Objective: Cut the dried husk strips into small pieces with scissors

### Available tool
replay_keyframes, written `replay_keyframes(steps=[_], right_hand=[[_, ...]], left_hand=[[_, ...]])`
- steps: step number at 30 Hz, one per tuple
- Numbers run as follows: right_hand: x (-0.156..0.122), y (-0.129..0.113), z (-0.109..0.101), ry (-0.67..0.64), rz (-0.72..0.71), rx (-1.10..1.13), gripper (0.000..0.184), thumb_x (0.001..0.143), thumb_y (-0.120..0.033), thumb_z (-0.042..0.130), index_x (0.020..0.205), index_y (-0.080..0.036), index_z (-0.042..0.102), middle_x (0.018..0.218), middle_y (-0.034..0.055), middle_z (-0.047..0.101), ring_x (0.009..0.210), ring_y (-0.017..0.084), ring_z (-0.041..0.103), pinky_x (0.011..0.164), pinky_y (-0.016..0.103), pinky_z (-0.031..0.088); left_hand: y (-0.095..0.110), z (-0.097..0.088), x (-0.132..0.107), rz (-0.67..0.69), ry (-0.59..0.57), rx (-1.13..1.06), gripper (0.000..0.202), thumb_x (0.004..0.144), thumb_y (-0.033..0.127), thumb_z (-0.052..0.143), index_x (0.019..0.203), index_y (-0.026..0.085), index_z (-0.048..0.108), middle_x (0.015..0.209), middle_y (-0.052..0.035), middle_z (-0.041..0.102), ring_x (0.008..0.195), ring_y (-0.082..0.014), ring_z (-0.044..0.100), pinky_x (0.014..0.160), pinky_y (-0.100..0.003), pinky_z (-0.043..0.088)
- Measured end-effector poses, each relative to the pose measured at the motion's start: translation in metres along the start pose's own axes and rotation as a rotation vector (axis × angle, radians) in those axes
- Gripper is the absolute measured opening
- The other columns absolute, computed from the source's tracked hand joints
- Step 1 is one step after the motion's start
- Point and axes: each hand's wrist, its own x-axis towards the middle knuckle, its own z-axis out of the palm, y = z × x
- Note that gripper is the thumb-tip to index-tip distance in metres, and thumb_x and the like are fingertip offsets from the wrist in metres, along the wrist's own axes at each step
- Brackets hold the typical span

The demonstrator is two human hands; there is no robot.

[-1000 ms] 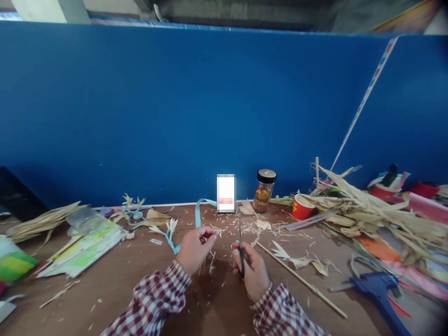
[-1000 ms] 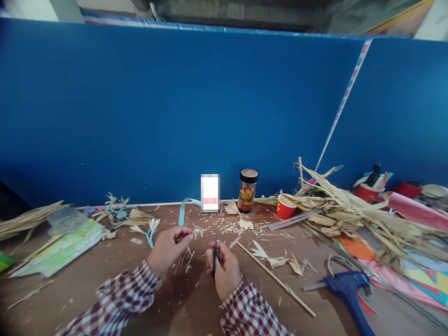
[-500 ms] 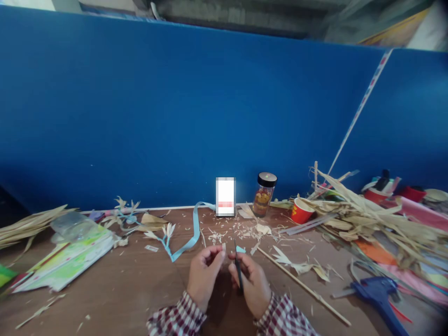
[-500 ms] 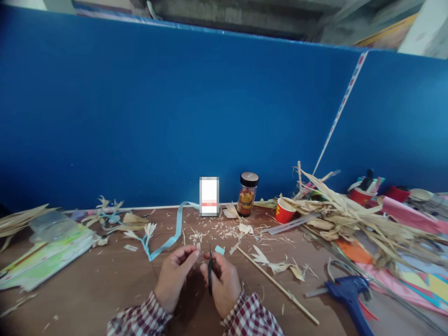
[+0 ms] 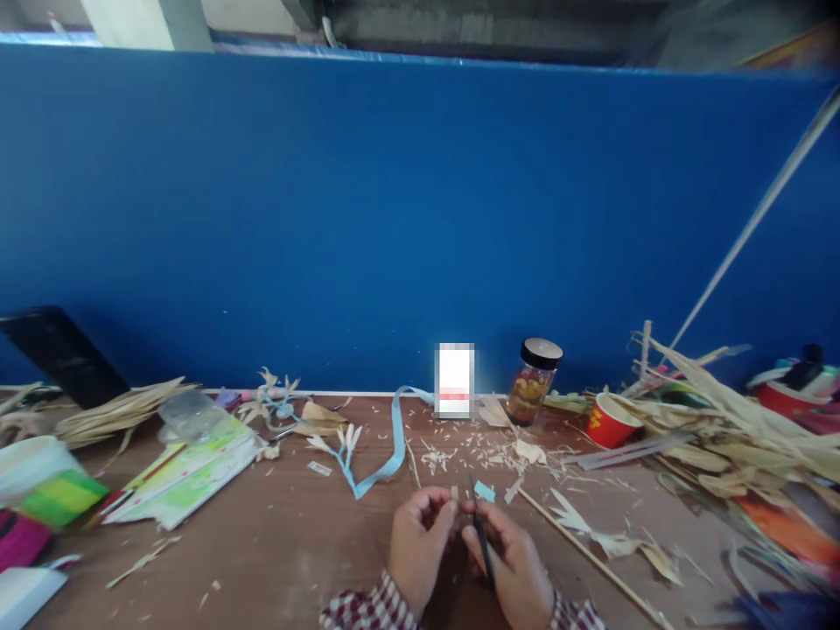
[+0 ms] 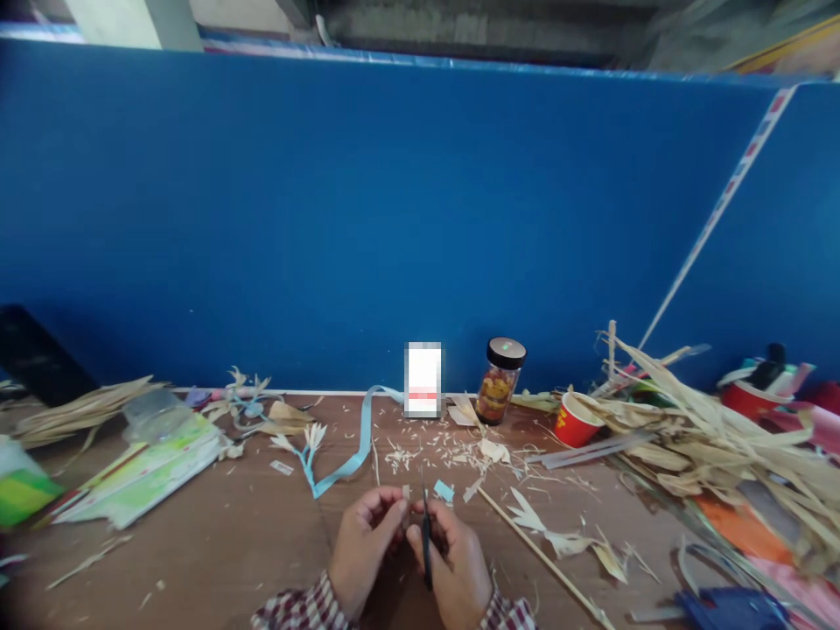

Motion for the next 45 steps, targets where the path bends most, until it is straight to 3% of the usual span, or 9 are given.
replay_keyframes(steps=[8, 15, 23, 31, 38, 45], right_hand=[[-0.0015, -0.0034, 0.0007, 0.000, 0.014, -0.046, 0.038, 0.075, -0.041, 0.054, 0.102, -0.014, 0.052, 0.054, -0.0041, 0.043, 0.047, 0.011, 0.038, 0.043, 0.020, 0.031], [-0.0018, -0.0043, -0.0010, -0.003, 0.031, -0.104, 0.043, 0.070, -0.044, 0.057, 0.104, -0.016, 0.054, 0.056, -0.0016, 0.051, 0.048, 0.013, 0.045, 0.043, 0.021, 0.038], [-0.0015, -0.0056, -0.0012, 0.000, 0.070, -0.100, 0.047, 0.069, -0.047, 0.057, 0.105, -0.016, 0.056, 0.057, -0.0001, 0.056, 0.048, 0.015, 0.049, 0.044, 0.022, 0.042], [0.0003, -0.0025, -0.0036, -0.011, 0.021, -0.148, 0.045, 0.070, -0.047, 0.055, 0.105, -0.019, 0.057, 0.060, 0.0027, 0.059, 0.053, 0.019, 0.054, 0.047, 0.026, 0.046], [0.0012, 0.0015, -0.0068, -0.022, -0.012, -0.164, 0.043, 0.068, -0.038, 0.060, 0.107, -0.020, 0.056, 0.062, 0.0012, 0.059, 0.052, 0.018, 0.052, 0.047, 0.025, 0.046], [0.0010, -0.0015, -0.0023, -0.026, -0.023, -0.134, 0.042, 0.073, -0.040, 0.056, 0.107, -0.016, 0.054, 0.058, 0.0004, 0.055, 0.051, 0.016, 0.049, 0.046, 0.024, 0.043]], left_hand=[[0.0059, 0.0029, -0.0019, 0.024, 0.009, 0.026, 0.019, 0.069, 0.030, 0.058, 0.072, 0.011, 0.059, 0.056, -0.0001, 0.057, 0.047, -0.0078, 0.045, 0.046, -0.019, 0.037], [0.0062, 0.0047, -0.0042, 0.025, 0.024, 0.008, 0.018, 0.069, 0.030, 0.057, 0.070, 0.011, 0.059, 0.049, 0.0023, 0.051, 0.042, -0.0065, 0.040, 0.043, -0.019, 0.033], [0.0070, 0.0053, -0.0055, 0.030, 0.067, 0.034, 0.018, 0.068, 0.028, 0.058, 0.071, 0.011, 0.060, 0.059, -0.0038, 0.061, 0.046, -0.0084, 0.044, 0.045, -0.020, 0.035], [0.0087, 0.0071, -0.0080, 0.039, 0.076, 0.034, 0.021, 0.067, 0.034, 0.059, 0.070, 0.014, 0.059, 0.059, -0.0031, 0.062, 0.046, -0.0097, 0.047, 0.046, -0.021, 0.036], [0.0020, 0.0063, -0.0064, 0.046, 0.062, 0.047, 0.022, 0.068, 0.035, 0.058, 0.073, 0.014, 0.059, 0.067, -0.0062, 0.067, 0.049, -0.0107, 0.051, 0.045, -0.021, 0.036], [0.0050, 0.0049, -0.0072, 0.066, 0.061, 0.052, 0.024, 0.068, 0.036, 0.058, 0.072, 0.012, 0.059, 0.062, -0.0041, 0.064, 0.048, -0.0096, 0.049, 0.046, -0.020, 0.036]])
